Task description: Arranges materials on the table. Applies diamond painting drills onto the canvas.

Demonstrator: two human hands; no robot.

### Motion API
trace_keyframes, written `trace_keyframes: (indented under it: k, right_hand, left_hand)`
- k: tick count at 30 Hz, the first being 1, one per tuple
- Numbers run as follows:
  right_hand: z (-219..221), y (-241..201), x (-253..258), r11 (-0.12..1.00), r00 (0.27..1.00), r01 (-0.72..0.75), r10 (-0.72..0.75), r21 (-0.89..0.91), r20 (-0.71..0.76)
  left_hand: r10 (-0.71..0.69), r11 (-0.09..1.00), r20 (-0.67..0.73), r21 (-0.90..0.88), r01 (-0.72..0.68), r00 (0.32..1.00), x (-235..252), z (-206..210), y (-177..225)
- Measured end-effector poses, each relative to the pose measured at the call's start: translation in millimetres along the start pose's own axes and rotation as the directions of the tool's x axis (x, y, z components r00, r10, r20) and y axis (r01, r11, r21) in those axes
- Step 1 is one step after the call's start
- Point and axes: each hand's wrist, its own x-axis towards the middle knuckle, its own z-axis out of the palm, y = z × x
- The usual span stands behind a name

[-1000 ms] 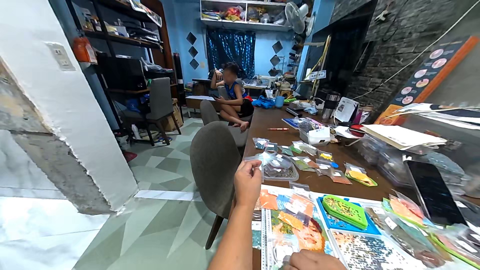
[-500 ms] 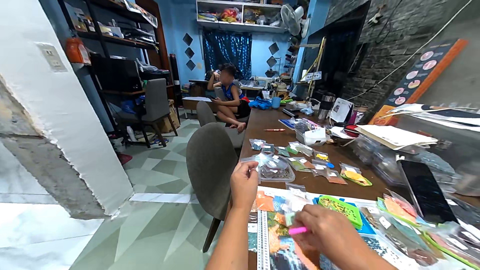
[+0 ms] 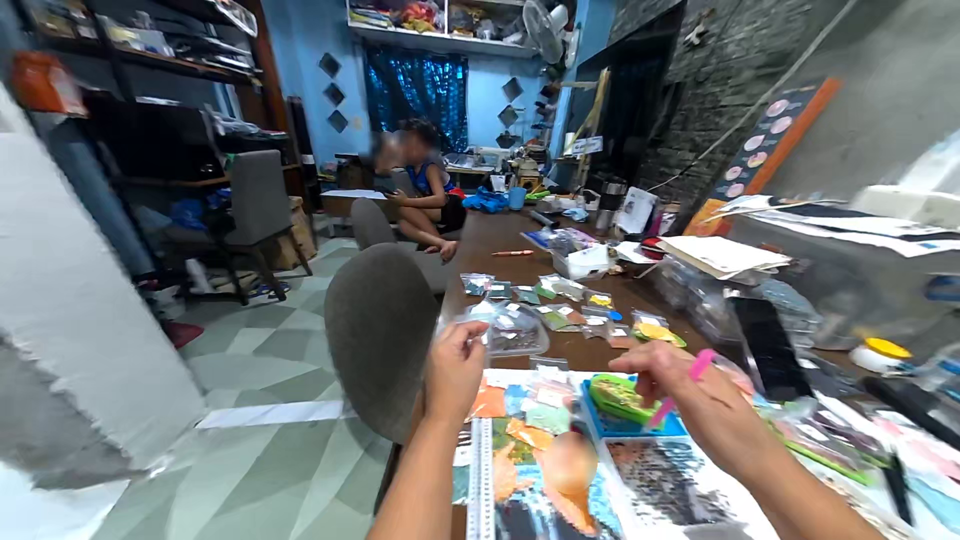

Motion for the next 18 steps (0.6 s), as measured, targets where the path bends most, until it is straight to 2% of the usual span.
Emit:
trace_keyframes:
  k: [2, 4, 6, 10, 14, 18]
  right_hand:
    - [-22, 4, -14, 0.969, 0.989, -0.135, 0.144, 0.208, -0.029]
    - [-33, 8, -31, 0.908, 0.955, -0.260, 0.292, 0.330, -0.052]
    - [-41, 17, -48, 0.884, 0.931, -0.327, 0.361, 0.335, -0.043]
    - [-49, 42, -74, 0.894, 0.941, -0.331, 0.336, 0.303, 0.035]
    - [-32, 51, -82, 0.921, 0.959, -0.223, 0.266, 0.320, -0.097]
    - [-21, 54, -84, 0.973, 0.984, -0.091, 0.120, 0.214, -0.129]
  left_hand:
    - [0.019, 1.000, 0.031, -0.009, -0.019, 0.999, -1, 2, -1]
    - [0.002, 1.000, 0.064, -0.026, 0.000, 0.998, -2, 2, 0]
    - [-0.025, 0.999, 0.090, -0.033, 0.028, 0.996, -2, 5, 0]
    - [-0.144, 0.981, 0.217, -0.100, 0.169, 0.966, -1, 8, 3]
    - [-0.215, 0.918, 0.382, -0.234, 0.319, 0.899, -2, 7, 8]
    - [-0.229, 0.900, 0.492, -0.221, 0.375, 0.840, -5, 6, 9]
